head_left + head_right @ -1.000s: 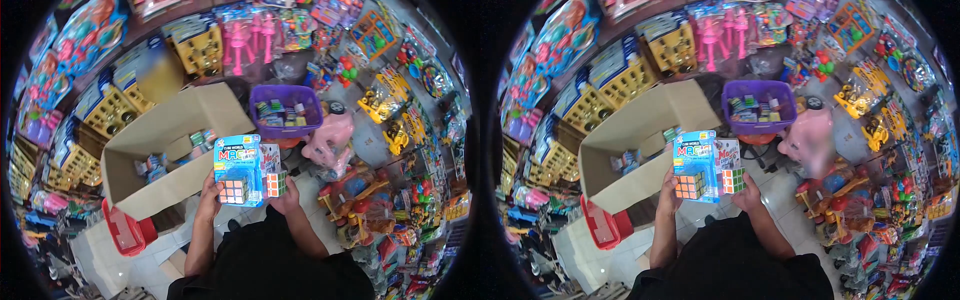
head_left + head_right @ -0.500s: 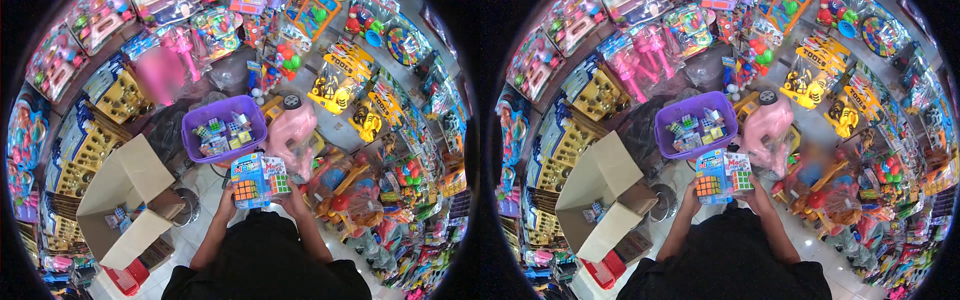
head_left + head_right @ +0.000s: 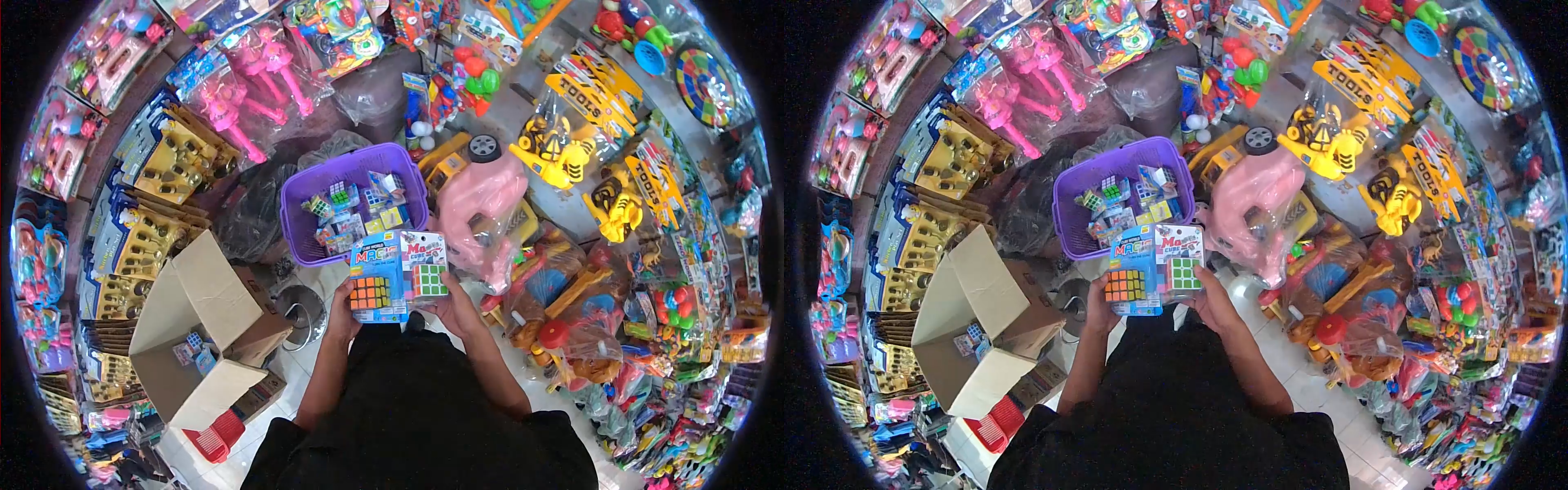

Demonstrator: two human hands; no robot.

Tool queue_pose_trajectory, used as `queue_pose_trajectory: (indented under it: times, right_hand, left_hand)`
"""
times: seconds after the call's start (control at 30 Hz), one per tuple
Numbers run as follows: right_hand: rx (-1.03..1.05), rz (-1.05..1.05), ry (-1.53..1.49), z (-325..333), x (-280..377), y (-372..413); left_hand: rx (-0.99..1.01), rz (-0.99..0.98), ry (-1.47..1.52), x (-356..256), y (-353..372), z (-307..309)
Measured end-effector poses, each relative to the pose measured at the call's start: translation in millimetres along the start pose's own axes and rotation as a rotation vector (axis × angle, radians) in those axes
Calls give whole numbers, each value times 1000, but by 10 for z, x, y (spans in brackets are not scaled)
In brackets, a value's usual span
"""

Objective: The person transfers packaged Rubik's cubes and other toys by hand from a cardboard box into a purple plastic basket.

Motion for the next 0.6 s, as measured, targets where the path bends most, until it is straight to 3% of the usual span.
queue_pose_trajectory:
  times: [0.17,0.37,0.6]
  right_hand:
    - [21,8,40,-54,89,-424]
    - [-24,64,98,-341,464,-931]
    - [-309,51,332,-109,818,-1853]
  left_hand:
    - [-63,29,82,-142,-462,237]
    - [-26,-62,66,-657,-980,22]
    - [-101,-149,172,-1217,-1707,505]
Point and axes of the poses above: each hand's wrist, its own y-axis away from the middle knuckle, its own z-axis out of the back of the hand, x = y × z, the point moved 9 cm from there along -y, towards the middle knuckle, and after that the axes turned 10 degrees about -x, right-handed, at the moved point
